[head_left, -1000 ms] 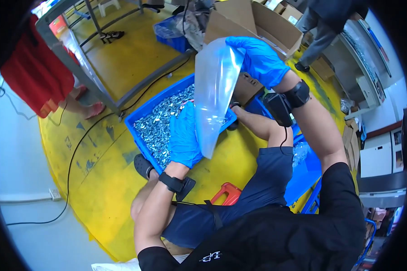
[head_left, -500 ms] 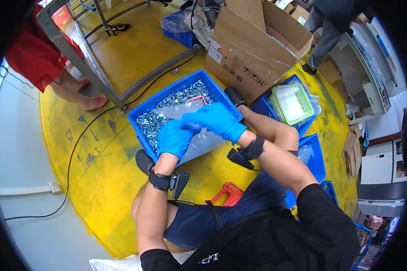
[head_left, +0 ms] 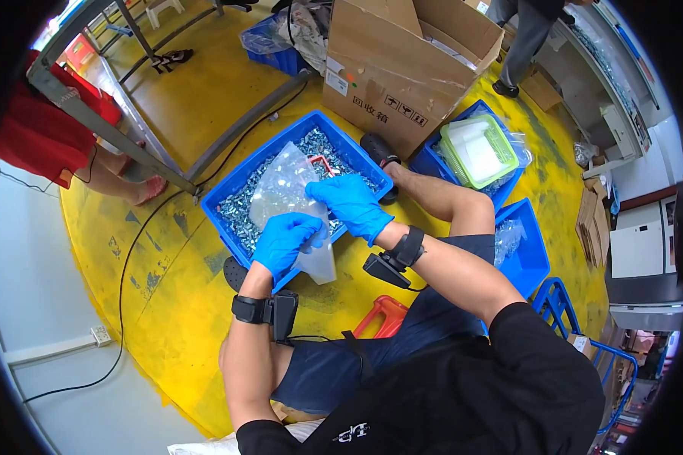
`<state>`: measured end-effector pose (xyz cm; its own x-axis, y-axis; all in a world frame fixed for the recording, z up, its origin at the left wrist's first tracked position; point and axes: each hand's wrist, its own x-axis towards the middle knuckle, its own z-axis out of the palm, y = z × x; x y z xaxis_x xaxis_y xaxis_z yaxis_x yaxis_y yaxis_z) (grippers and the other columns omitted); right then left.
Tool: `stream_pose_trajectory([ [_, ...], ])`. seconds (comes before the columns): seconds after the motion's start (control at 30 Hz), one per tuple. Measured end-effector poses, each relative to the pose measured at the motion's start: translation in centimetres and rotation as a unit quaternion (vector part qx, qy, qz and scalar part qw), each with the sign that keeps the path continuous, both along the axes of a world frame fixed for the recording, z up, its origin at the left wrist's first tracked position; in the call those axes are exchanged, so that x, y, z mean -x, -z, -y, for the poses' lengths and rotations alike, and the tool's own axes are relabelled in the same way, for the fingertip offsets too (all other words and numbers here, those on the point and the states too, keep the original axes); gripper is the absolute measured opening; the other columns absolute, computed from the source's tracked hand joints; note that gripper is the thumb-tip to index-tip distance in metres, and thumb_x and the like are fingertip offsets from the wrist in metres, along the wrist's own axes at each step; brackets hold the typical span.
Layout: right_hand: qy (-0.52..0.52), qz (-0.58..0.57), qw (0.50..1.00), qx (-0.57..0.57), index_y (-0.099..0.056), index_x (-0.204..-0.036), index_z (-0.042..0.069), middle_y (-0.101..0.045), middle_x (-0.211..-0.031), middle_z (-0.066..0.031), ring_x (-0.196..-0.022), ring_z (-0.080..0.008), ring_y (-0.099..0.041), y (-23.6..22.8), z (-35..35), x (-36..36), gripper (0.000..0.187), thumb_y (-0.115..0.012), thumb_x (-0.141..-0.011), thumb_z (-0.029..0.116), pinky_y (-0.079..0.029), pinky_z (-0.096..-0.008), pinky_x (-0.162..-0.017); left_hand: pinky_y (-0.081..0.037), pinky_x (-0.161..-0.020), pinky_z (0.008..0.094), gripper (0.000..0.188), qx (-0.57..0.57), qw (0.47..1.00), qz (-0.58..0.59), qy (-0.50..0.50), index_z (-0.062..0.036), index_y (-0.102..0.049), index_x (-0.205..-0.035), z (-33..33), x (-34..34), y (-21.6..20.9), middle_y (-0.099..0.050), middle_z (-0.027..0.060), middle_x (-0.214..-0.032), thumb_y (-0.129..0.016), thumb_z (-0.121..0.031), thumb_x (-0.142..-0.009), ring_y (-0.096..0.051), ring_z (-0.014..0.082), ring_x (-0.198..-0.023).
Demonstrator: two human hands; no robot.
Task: The person scoops metal parts from a blue bin into a red tray, pours them into a plastic bag, and then seals the bag before repeating the process.
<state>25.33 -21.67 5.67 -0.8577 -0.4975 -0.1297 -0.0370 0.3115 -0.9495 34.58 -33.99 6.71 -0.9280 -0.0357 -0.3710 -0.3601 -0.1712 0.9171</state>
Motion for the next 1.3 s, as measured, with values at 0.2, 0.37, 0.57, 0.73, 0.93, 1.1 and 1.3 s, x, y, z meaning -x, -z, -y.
stream_pose_trajectory([
  [0.2, -0.073, 0.063, 0.991, -0.090, -0.064, -0.074, 0.003, -0.059, -0.067, -0.0051, -0.057, -0.0105, -0.054, -1.0, -0.3, -0.9, 0.019, -0.059, -0.072, 0.021, -0.044, -0.0241, -0.050, -0.037, -0.050, 0.0235, 0.028, 0.133, 0.991, -0.010, -0.016, -0.0023, -0.054, -0.063, 0.7, 0.3, 1.8, -0.052, 0.0022, -0.058, -0.059, -0.028, -0.075, -0.047, 0.0095, -0.053],
  [0.37, -0.050, -0.171, 0.984, -0.023, -0.062, -0.065, 0.006, -0.057, -0.060, -0.0131, -0.054, -0.0205, -0.057, 2.5, -2.1, 0.4, 0.022, -0.054, -0.071, 0.025, -0.045, -0.0312, -0.053, -0.036, -0.049, 0.0280, 0.030, 0.205, 0.978, 0.037, 0.001, -0.0038, -0.053, -0.063, 2.2, 0.4, 2.9, -0.054, 0.0027, -0.061, -0.060, -0.031, -0.073, -0.049, 0.0138, -0.053],
  [0.57, -0.032, 0.080, 0.994, -0.069, -0.060, -0.063, 0.007, -0.056, -0.057, -0.0100, -0.049, -0.0201, -0.055, 5.3, -3.6, -1.3, 0.025, -0.051, -0.075, 0.026, -0.044, -0.0304, -0.046, -0.038, -0.050, 0.0359, 0.030, 0.627, 0.768, 0.091, -0.092, -0.0064, -0.052, -0.064, 2.5, 0.5, 2.1, -0.057, 0.0102, -0.065, -0.054, -0.035, -0.075, -0.052, 0.0278, -0.057],
  [0.73, -0.101, 0.475, 0.874, -0.005, -0.059, -0.069, 0.009, -0.056, -0.057, -0.0060, -0.047, -0.0190, -0.053, 8.2, -4.4, -1.4, 0.027, -0.048, -0.080, 0.032, -0.041, -0.0288, -0.039, -0.040, -0.051, 0.0413, 0.023, 0.670, 0.739, -0.066, -0.024, -0.0089, -0.054, -0.066, -0.5, 0.4, 3.9, -0.056, 0.0131, -0.068, -0.049, -0.030, -0.075, -0.053, 0.0330, -0.064],
  [0.93, -0.010, 0.673, 0.650, 0.354, -0.052, -0.094, 0.010, -0.059, -0.079, -0.0103, -0.056, -0.0201, -0.053, 10.0, -4.8, 1.7, 0.035, -0.042, -0.082, 0.041, -0.044, -0.0314, -0.046, -0.042, -0.050, 0.0408, 0.012, 0.692, 0.713, -0.094, 0.058, -0.0103, -0.055, -0.069, -3.4, 0.3, 3.7, -0.054, 0.0124, -0.069, -0.050, -0.021, -0.072, -0.054, 0.0313, -0.065],
  [1.1, -0.020, 0.613, 0.740, 0.277, -0.047, -0.107, 0.012, -0.054, -0.098, -0.0140, -0.080, -0.0249, -0.054, 5.2, -1.4, -0.6, 0.039, -0.038, -0.084, 0.042, -0.045, -0.0403, -0.068, -0.042, -0.049, 0.0406, 0.011, 0.680, 0.718, -0.148, 0.023, -0.0091, -0.053, -0.068, -3.0, 0.3, 4.2, -0.053, 0.0128, -0.069, -0.049, -0.019, -0.071, -0.053, 0.0313, -0.063],
  [1.3, 0.051, 0.594, 0.701, 0.391, -0.036, -0.120, 0.008, -0.044, -0.114, -0.0188, -0.102, -0.0354, -0.043, 6.6, 0.8, 0.8, 0.053, -0.039, -0.083, 0.046, -0.034, -0.0496, -0.087, -0.042, -0.048, 0.0392, 0.008, 0.660, 0.736, -0.151, 0.012, -0.0083, -0.054, -0.069, -3.1, 0.2, 4.0, -0.053, 0.0117, -0.071, -0.051, -0.016, -0.069, -0.053, 0.0290, -0.063],
])
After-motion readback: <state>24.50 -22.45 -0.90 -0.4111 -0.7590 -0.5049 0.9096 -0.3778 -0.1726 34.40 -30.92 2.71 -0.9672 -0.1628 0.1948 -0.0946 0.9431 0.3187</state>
